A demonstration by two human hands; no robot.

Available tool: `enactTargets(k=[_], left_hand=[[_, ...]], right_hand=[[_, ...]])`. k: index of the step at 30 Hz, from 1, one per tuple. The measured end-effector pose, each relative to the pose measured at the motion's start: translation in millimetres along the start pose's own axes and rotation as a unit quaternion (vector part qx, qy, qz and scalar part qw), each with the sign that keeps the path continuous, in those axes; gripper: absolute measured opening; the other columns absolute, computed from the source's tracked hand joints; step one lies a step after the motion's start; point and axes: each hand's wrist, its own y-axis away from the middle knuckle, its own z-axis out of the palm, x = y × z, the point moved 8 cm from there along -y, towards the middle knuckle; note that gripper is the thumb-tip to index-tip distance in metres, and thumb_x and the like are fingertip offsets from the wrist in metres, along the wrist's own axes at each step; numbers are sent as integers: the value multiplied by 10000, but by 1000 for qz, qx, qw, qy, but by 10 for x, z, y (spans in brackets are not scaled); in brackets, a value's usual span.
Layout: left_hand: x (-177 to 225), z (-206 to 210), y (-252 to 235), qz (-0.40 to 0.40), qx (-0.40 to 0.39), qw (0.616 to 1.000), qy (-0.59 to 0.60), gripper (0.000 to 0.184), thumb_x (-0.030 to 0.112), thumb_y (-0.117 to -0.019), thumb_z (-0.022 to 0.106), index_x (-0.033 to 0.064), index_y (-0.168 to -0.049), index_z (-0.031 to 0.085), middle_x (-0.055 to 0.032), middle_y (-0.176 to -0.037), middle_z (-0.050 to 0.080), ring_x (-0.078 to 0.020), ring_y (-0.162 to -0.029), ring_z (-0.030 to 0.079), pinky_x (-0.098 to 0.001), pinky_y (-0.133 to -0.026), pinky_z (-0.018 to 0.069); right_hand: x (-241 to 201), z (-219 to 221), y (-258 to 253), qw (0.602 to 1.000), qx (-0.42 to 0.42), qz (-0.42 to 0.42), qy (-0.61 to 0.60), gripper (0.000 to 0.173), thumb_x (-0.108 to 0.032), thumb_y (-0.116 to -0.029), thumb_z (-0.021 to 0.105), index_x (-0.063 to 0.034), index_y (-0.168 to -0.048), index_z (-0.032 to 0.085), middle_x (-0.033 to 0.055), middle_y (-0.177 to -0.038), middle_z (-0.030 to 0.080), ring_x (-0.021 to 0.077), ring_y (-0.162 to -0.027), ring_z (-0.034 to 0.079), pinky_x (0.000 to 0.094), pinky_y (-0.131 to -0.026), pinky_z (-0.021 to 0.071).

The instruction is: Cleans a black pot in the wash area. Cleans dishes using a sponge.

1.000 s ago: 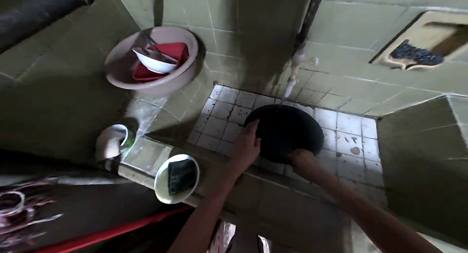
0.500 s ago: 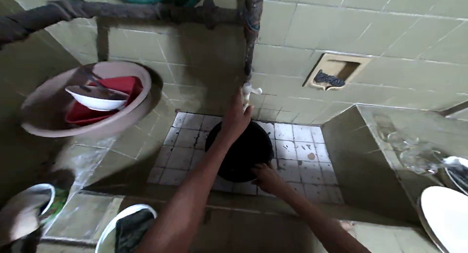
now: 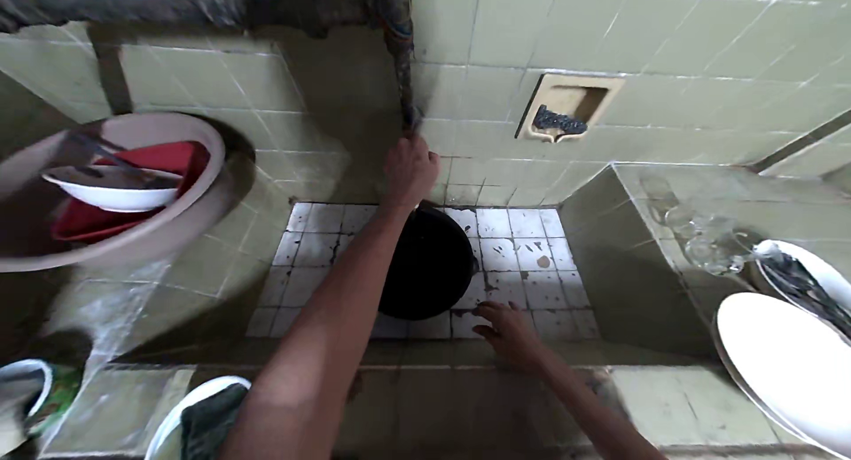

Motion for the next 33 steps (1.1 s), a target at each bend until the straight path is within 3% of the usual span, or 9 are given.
enactTargets(k=[3, 7, 11, 14, 17, 20, 26, 30, 33], left_hand=[[-110, 7, -17, 34, 6, 999, 27, 417, 225, -1044, 538, -66, -1342, 556, -283, -1214, 637, -415, -1148, 636, -572, -978, 503], [-226, 14, 50, 92, 23, 987, 129, 781, 347, -1047, 582, -11, -1611, 179, -282, -1537, 425, -391, -1383, 491, -533, -1142, 397], [-450, -328, 468, 95, 23, 980, 174, 956, 333, -987, 690, -3, -1625, 63, -265, -1632, 272, -368, -1483, 359, -489, -1203, 320], [-813, -655, 977, 78, -23, 988, 129, 861, 310, -1003, 667, 25, -1627, 147, -222, -1640, 286, -337, -1465, 397, -478, -1172, 381], [-1395, -1015, 1598, 18, -58, 997, 50, 533, 241, -1033, 622, 60, -1512, 476, -203, -1429, 572, -348, -1277, 585, -535, -1073, 456], [-2066, -1280, 2367, -70, 10, 998, -1, 264, 144, -1038, 594, 65, -1266, 702, -170, -1177, 707, -326, -1099, 676, -554, -982, 510], [-2891, -1081, 3705, -271, 96, 957, 35, 257, 114, -1034, 599, 17, -1254, 691, -241, -1151, 688, -423, -1011, 671, -637, -895, 514], [-3088, -861, 3922, -328, 120, 923, 161, 215, 132, -1029, 616, 40, -1195, 716, -137, -881, 727, -218, -670, 679, -420, -669, 590], [-3139, -804, 3945, -342, 145, 901, 223, 208, 126, -1033, 607, 31, -1186, 712, -111, -813, 708, -160, -599, 646, -340, -600, 577]], right_hand=[[-70, 31, -48, 1000, -6, -13, -5, 331, -246, -1027, 601, -71, -1297, 682, 146, -1352, 651, 345, -1309, 575, 692, -1165, 249], [-233, 93, -145, 999, -8, -50, -5, 348, -244, -1017, 610, -69, -1310, 676, 140, -1349, 656, 346, -1300, 584, 713, -1148, 260], [-515, 80, -271, 996, -18, -85, -17, 335, -213, -1007, 627, -31, -1283, 680, 175, -1315, 661, 376, -1271, 593, 679, -1114, 346], [-1071, 52, -333, 984, 33, -164, -55, 241, -70, -978, 655, 20, -1196, 703, 201, -1195, 687, 343, -1086, 678, 516, -956, 549], [-1982, 91, -259, 933, 79, -332, -114, 191, 25, -908, 670, 18, -1086, 739, 160, -1059, 715, 241, -926, 708, 366, -825, 603], [-2766, 349, -144, 892, -4, -429, -142, 290, -6, -858, 741, -19, -1148, 742, 135, -1132, 713, 227, -1048, 690, 369, -906, 587], [-3537, 1127, -44, 858, -152, -489, -46, 459, -261, -889, 795, 24, -1234, 691, 202, -1319, 645, 309, -1268, 601, 445, -1086, 486], [-3605, 1473, -95, 894, -190, -402, 54, 611, -396, -896, 779, -45, -1373, 628, 220, -1383, 591, 382, -1320, 523, 515, -1084, 451], [-3607, 1432, -76, 900, -160, -405, 34, 589, -362, -882, 801, -55, -1361, 653, 179, -1346, 639, 355, -1258, 581, 489, -1044, 493]])
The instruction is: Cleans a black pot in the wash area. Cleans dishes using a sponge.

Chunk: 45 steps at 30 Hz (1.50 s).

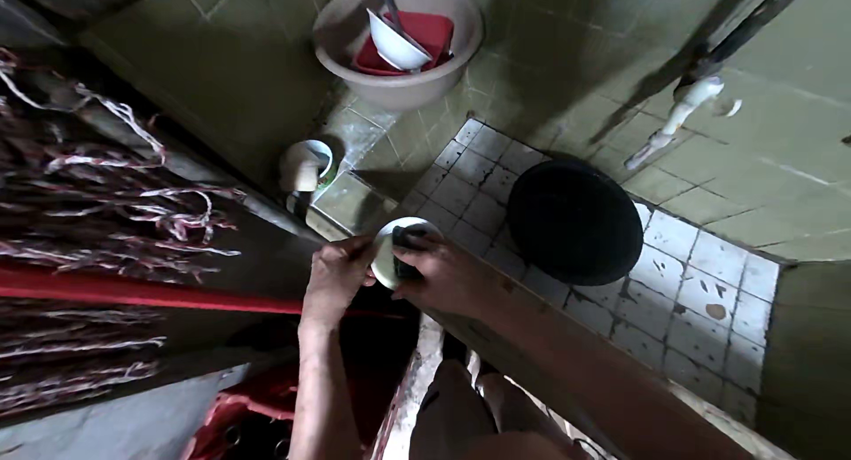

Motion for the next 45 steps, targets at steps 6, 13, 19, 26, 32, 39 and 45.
enactTargets(k=[6, 13, 19, 26, 32, 39, 45], left_hand=[[-47, 45, -56, 45, 31, 998, -16, 174, 128, -1023, 619, 41, -1124, 731, -91, -792, 711, -172, -576, 654, -383, -568, 587], [50, 183, 18, 26, -4, 1000, -10, 203, 181, -1018, 643, 34, -1147, 700, -99, -814, 699, -175, -607, 654, -371, -602, 587], [184, 252, 303, 173, -23, 984, -44, 267, 38, -924, 691, 34, -1190, 707, -134, -1253, 663, -230, -977, 707, -451, -844, 610], [287, 281, 377, 289, 30, 947, -138, 162, 12, -862, 770, 42, -1021, 790, -201, -1255, 657, -323, -1065, 682, -505, -911, 574], [301, 362, 354, 410, 34, 893, -185, 121, 87, -920, 683, 60, -949, 798, -143, -1288, 671, -346, -1298, 559, -516, -1104, 437], [466, 372, 290, 399, 73, 904, -131, 189, 74, -1007, 553, -35, -1019, 708, -184, -1158, 694, -322, -1159, 641, -469, -1052, 478], [650, 300, 147, 311, 125, 939, -81, 182, 88, -1027, 545, -40, -1079, 665, -199, -1028, 685, -306, -907, 684, -474, -826, 565]], right_hand=[[34, -9, -21, 999, -45, 6, -18, 415, -341, -989, 676, -93, -1321, 685, 155, -1322, 648, 323, -1253, 580, 491, -1067, 465], [142, -46, 66, 995, -69, 65, -4, 555, -126, -939, 712, 11, -1440, 516, 212, -1416, 566, 357, -1359, 506, 494, -1134, 419], [145, -36, 187, 993, -29, 43, 102, 329, -108, -967, 652, 61, -1249, 640, 258, -1266, 627, 417, -1247, 573, 523, -1058, 469], [318, -428, 212, 980, 103, 117, -124, 265, -11, -977, 566, 56, -1215, 661, 227, -1082, 696, 330, -999, 687, 490, -901, 548], [797, -540, 473, 797, 216, 221, -518, 165, -50, -990, 551, -27, -1140, 615, 60, -975, 646, 130, -866, 626, 326, -763, 540], [860, -333, 701, 596, 174, 184, -762, 532, -525, -1082, 332, -100, -1337, 528, 147, -1205, 659, 298, -1038, 697, 468, -815, 621], [685, -660, 1023, 775, 285, 178, -535, 340, -83, -1064, 490, -102, -1404, 503, 49, -1247, 632, 158, -1072, 672, 369, -905, 603]])
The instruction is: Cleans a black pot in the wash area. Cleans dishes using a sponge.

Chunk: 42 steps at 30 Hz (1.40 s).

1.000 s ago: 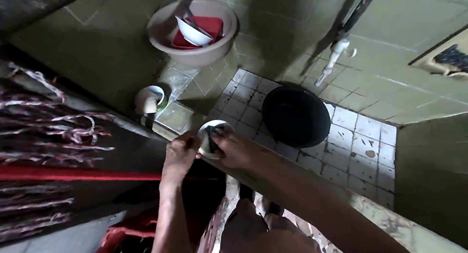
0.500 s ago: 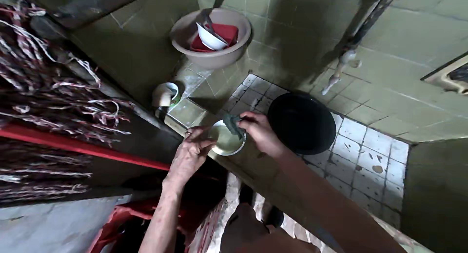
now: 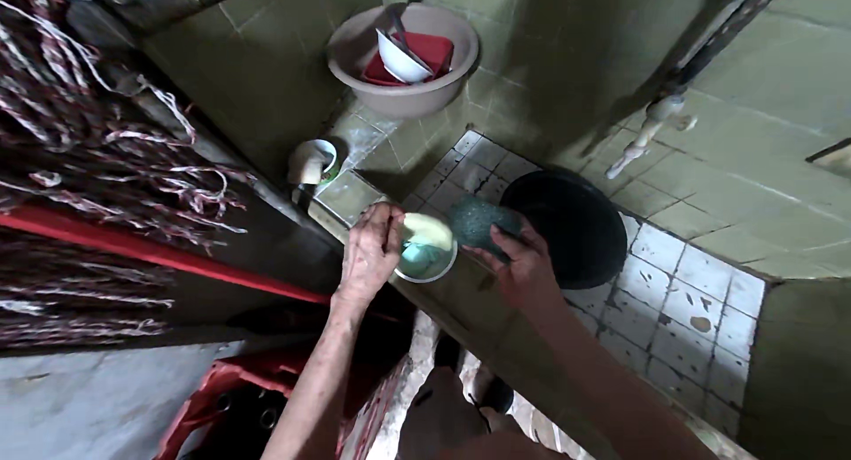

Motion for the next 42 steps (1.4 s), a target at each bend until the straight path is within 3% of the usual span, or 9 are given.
enactTargets(k=[5, 11, 15, 19, 25, 31, 35, 38, 42], left_hand=[[-116, -164, 193, -164, 79, 977, 110, 222, 196, -1088, 481, 21, -1169, 590, -110, -991, 652, -164, -713, 674, -360, -636, 601], [-191, -8, 390, -166, 132, 957, 199, 199, 163, -1078, 494, 19, -1172, 593, -57, -1042, 673, -106, -880, 705, -318, -806, 618], [-262, 135, 448, -159, 117, 971, 137, 201, 147, -1064, 512, -6, -1142, 616, -77, -955, 670, -90, -799, 657, -283, -735, 568], [-305, 177, 482, -157, 128, 971, 131, 185, 152, -1064, 507, 9, -1125, 607, -44, -875, 637, -53, -726, 614, -240, -683, 537], [-373, 181, 501, -199, 139, 939, 242, 198, 155, -1087, 454, 20, -1182, 564, -39, -987, 668, -88, -854, 690, -298, -806, 599], [-354, 181, 496, -237, 138, 915, 294, 172, 169, -1090, 443, 58, -1162, 553, 6, -962, 635, -51, -823, 660, -279, -806, 583], [-371, 197, 503, -258, 148, 894, 334, 143, 144, -1088, 437, 80, -1137, 554, 22, -955, 624, -53, -799, 647, -267, -786, 579], [-371, 206, 478, -252, 149, 897, 331, 149, 141, -1082, 437, 67, -1149, 548, 11, -964, 648, -74, -822, 679, -292, -803, 598], [-377, 215, 467, -235, 139, 904, 328, 163, 139, -1088, 431, 45, -1176, 532, -10, -992, 657, -96, -849, 696, -319, -829, 609]], right_hand=[[-171, 89, 148, 979, 29, -129, 157, 336, -99, -1067, 513, -46, -1397, 545, 96, -1234, 654, 143, -983, 708, 328, -834, 627], [72, 614, 82, 881, -63, -286, 372, 411, 87, -896, 624, 63, -1307, 609, 228, -1247, 650, 305, -1091, 672, 438, -915, 581], [454, 982, 30, 762, -184, -380, 490, 200, 50, -766, 754, 9, -962, 757, 164, -1037, 706, 324, -1015, 681, 446, -876, 588], [487, 934, 28, 741, -165, -430, 489, 80, 45, -711, 749, -18, -723, 703, 112, -822, 657, 298, -873, 663, 420, -775, 580], [359, 923, -134, 813, -225, -272, 464, 121, 88, -810, 652, 36, -875, 740, 186, -888, 693, 338, -901, 686, 493, -816, 564], [101, 643, -170, 958, -15, -120, 261, 217, 86, -916, 573, 66, -1060, 735, 182, -1015, 723, 206, -956, 679, 372, -879, 540], [87, 739, 42, 897, -112, -260, 339, 353, 142, -851, 601, 43, -1170, 714, 194, -1178, 690, 278, -1062, 682, 413, -904, 582], [374, 929, 60, 810, -207, -320, 447, 203, 87, -803, 693, 34, -987, 757, 173, -1074, 728, 331, -1059, 679, 466, -918, 565], [439, 994, -93, 782, -302, -199, 508, 111, 12, -873, 656, 16, -925, 754, 173, -951, 719, 340, -983, 682, 508, -861, 549]])
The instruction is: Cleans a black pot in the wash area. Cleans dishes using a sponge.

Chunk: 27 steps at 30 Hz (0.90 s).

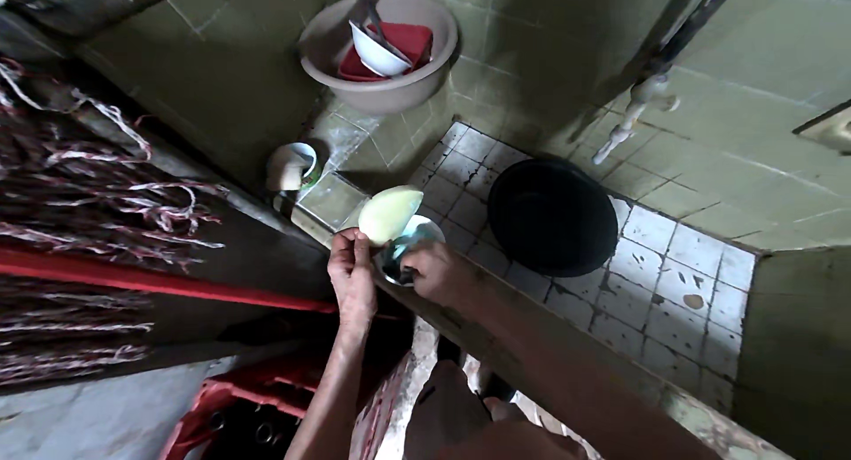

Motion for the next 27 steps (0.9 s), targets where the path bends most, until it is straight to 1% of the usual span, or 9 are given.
enactTargets(k=[5, 9, 12, 15, 17, 18, 21, 24, 27], left_hand=[[-8, 28, -12, 2, 0, 1000, 5, 160, 142, -1091, 422, 52, -1166, 531, -1, -965, 657, -93, -829, 693, -313, -813, 607], [-3, 24, -18, -29, 15, 996, 78, 127, 101, -1082, 414, 73, -1126, 529, -11, -987, 652, -124, -849, 696, -333, -821, 611], [68, -48, -19, -1, 12, 997, 81, 134, 85, -1066, 403, 90, -1108, 530, 9, -990, 653, -134, -872, 702, -370, -837, 622], [300, -65, 88, 164, -44, 972, -162, 209, 131, -1054, 487, -31, -1132, 594, -60, -992, 667, -117, -861, 688, -344, -816, 611], [367, 66, 214, 285, -112, 893, -330, 277, 157, -1029, 486, -61, -1053, 655, -171, -1009, 692, -247, -868, 686, -427, -783, 583], [340, 143, 263, 317, -153, 855, -381, 290, 160, -1021, 479, -51, -1041, 677, -193, -1035, 697, -312, -940, 693, -476, -847, 577], [262, 273, 330, 355, -236, 786, -448, 275, 164, -986, 488, -9, -981, 701, -178, -1023, 699, -378, -1018, 674, -570, -934, 515], [222, 214, 229, 319, -289, 785, -445, 260, 199, -969, 544, 51, -1022, 751, -122, -1083, 727, -339, -1073, 679, -577, -983, 508], [492, 250, 158, 290, -287, 801, -437, 313, 169, -965, 556, 25, -1199, 707, -177, -1210, 699, -394, -1133, 664, -615, -977, 512]], right_hand=[[65, -43, -139, 990, -131, 55, 0, 147, -40, -941, 601, 48, -963, 717, 227, -973, 696, 378, -986, 666, 559, -866, 510], [179, -417, 4, 965, 92, 150, -194, 207, 17, -937, 578, 36, -1066, 739, 194, -1027, 723, 290, -1000, 685, 502, -899, 531], [364, -683, 374, 837, 257, 247, -414, 184, 86, -878, 597, 14, -1005, 708, 82, -892, 691, 120, -780, 648, 315, -699, 561], [651, -748, 765, 702, 275, 303, -583, 277, 105, -882, 549, 9, -1137, 595, 128, -984, 665, 223, -817, 687, 401, -711, 615], [864, -795, 1085, 654, 292, 300, -630, 276, 63, -927, 564, -1, -1196, 572, 132, -1009, 681, 250, -854, 710, 430, -736, 629], [978, -810, 1287, 630, 305, 303, -647, 284, 29, -952, 576, -11, -1232, 562, 136, -1040, 687, 257, -883, 716, 436, -751, 631], [1326, -814, 2044, 563, 374, 329, -660, 258, -37, -977, 576, -35, -1236, 577, 135, -1076, 692, 255, -919, 718, 433, -772, 630], [1641, -847, 2845, 512, 456, 339, -644, 280, -73, -1008, 533, -18, -1281, 553, 168, -1125, 673, 271, -949, 708, 427, -805, 622], [1832, -878, 3570, 467, 531, 331, -626, 310, -80, -1041, 490, -11, -1342, 513, 208, -1174, 651, 311, -986, 705, 449, -829, 624]])
